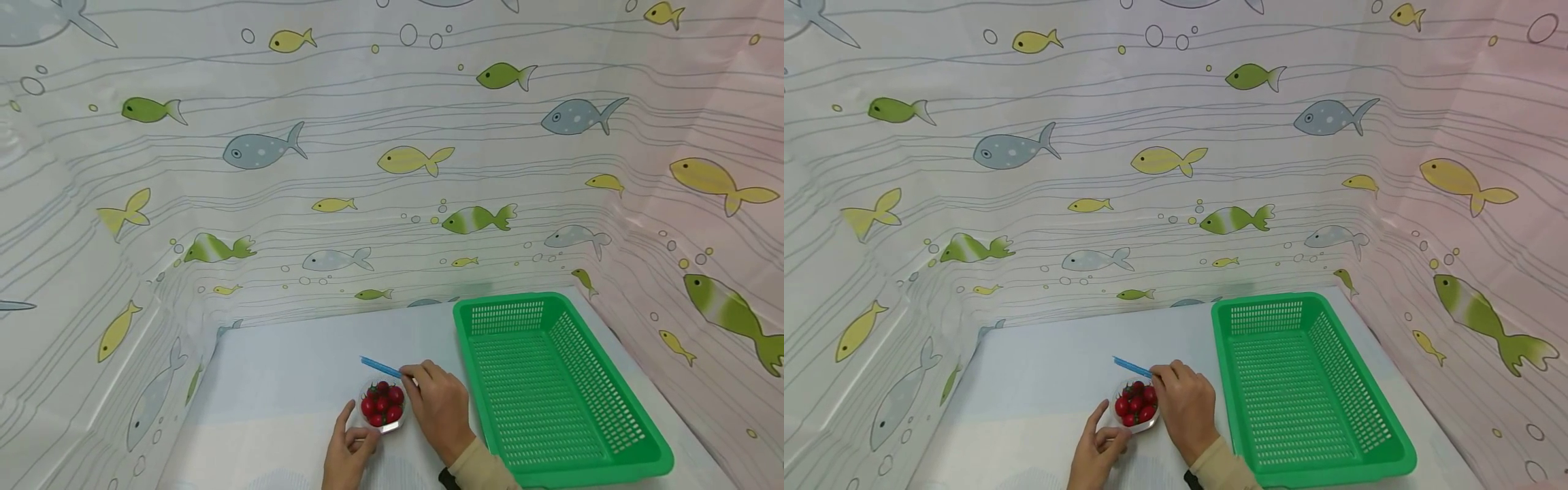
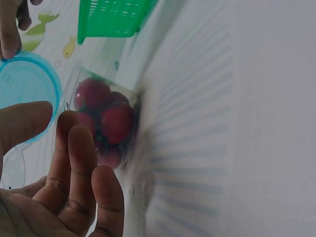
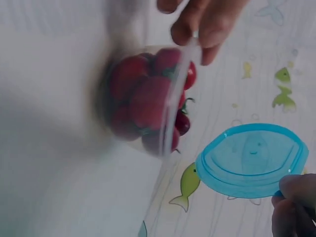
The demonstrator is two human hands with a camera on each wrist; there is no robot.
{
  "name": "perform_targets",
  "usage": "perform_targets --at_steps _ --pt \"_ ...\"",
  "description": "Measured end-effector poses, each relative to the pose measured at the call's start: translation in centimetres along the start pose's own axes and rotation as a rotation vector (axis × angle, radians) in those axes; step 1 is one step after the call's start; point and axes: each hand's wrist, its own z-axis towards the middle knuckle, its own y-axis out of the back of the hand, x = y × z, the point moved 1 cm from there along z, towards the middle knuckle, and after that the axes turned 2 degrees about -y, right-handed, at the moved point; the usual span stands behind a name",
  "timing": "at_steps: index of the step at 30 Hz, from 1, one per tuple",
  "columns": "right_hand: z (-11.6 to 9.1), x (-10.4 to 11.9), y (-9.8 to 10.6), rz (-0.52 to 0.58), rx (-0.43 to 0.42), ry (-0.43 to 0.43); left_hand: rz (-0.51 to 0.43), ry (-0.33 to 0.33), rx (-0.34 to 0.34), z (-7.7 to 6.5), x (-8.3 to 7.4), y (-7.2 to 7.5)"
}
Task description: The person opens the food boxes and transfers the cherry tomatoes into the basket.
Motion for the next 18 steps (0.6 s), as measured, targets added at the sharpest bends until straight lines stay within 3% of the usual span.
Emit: perform_targets --at_steps 11,18 --pt "2.4 0.7 0.8 0.46 0.072 -0.265 0.007 0.03 -0.018 0.2 -0.2 -0.1" --pt "3.5 0.9 0.6 0.672 0.143 -0.489 0.024 0.028 -0.029 0.2 -0.4 -0.2"
